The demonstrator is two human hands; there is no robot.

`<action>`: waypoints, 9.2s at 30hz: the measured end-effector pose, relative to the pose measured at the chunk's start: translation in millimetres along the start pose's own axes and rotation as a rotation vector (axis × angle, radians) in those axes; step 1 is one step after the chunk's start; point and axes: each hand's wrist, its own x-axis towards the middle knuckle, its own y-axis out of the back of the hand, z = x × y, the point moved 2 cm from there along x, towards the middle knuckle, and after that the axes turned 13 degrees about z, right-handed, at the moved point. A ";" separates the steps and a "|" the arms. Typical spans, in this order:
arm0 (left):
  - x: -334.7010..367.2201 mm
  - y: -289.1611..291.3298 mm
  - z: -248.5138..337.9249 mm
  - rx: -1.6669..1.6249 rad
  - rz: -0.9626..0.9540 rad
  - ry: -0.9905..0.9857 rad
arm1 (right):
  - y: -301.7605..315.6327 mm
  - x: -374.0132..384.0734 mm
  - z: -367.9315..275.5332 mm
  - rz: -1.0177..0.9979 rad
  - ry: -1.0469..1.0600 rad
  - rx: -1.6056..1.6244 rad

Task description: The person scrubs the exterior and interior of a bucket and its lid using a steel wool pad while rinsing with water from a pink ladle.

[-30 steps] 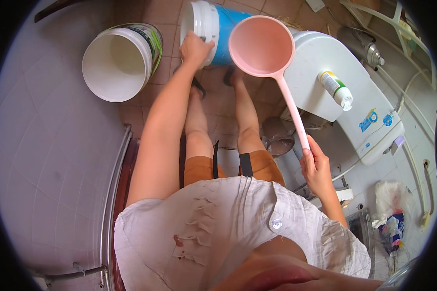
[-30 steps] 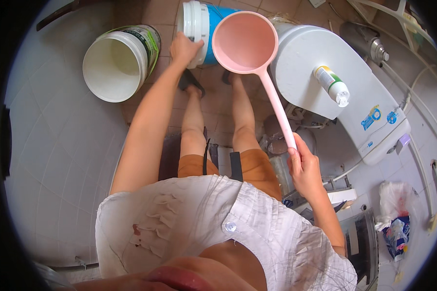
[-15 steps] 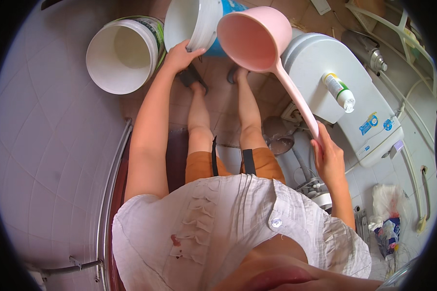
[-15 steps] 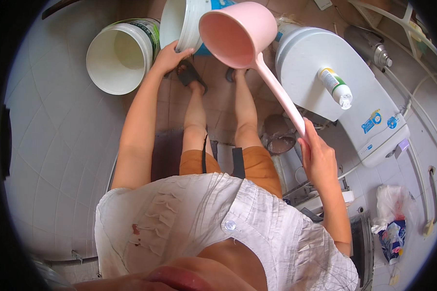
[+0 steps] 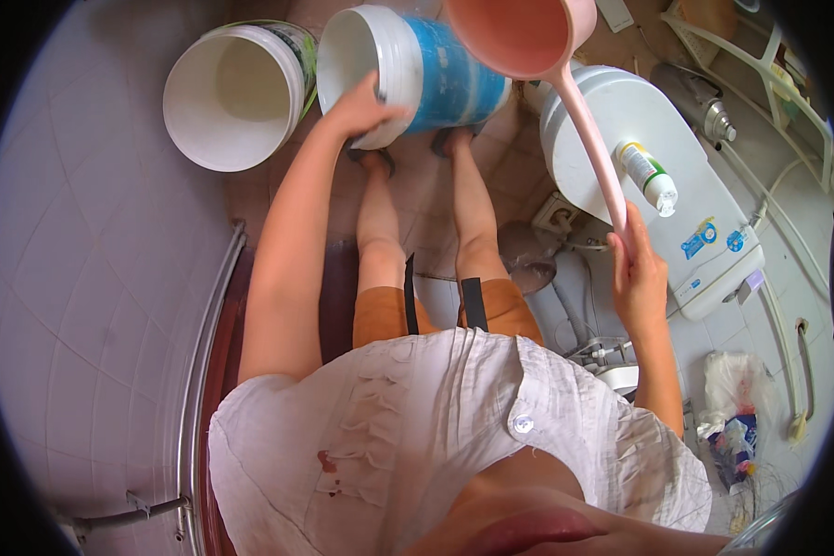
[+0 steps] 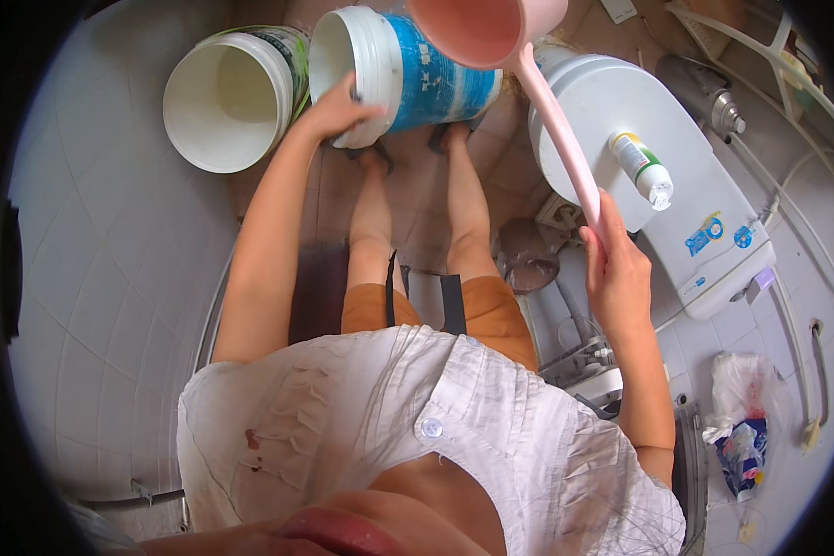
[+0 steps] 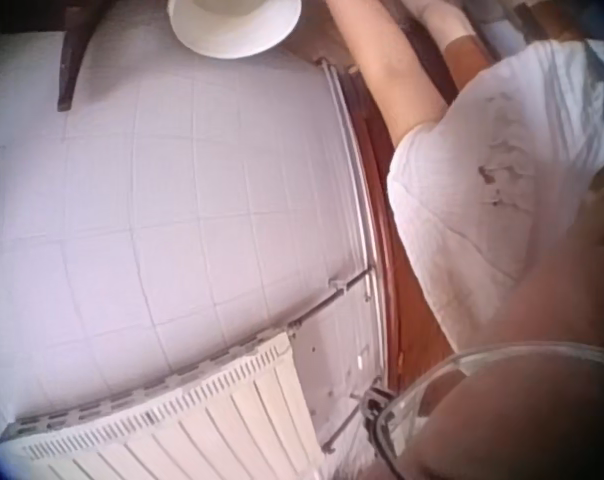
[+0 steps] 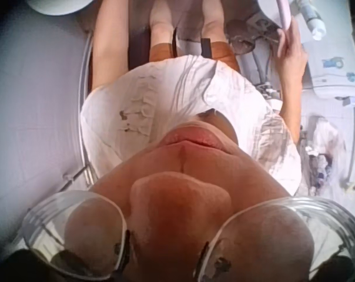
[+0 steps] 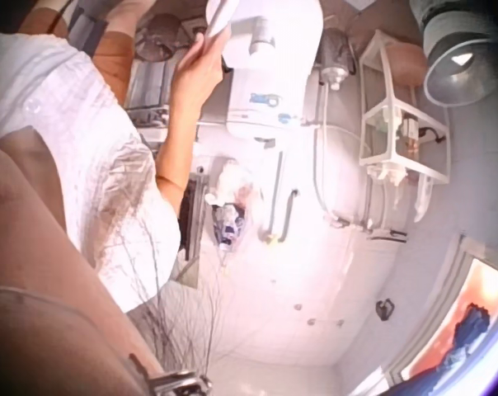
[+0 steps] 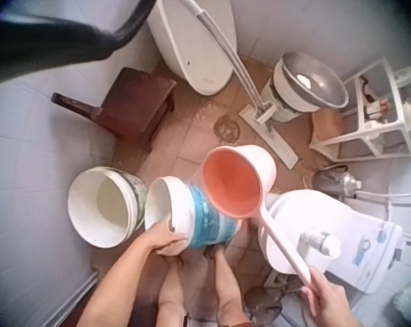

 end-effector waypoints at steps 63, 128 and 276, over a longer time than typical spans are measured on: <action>-43.8 -38.0 -54.4 0.425 0.538 -0.470 | -61.1 -2.1 -33.4 -0.040 0.245 0.244; 33.7 -25.2 -2.1 -1.099 0.049 0.281 | -44.3 -41.8 -19.8 -0.020 0.103 0.122; 62.4 -15.8 -49.3 0.158 0.868 -0.277 | -350.1 314.6 -133.4 0.118 -0.520 1.535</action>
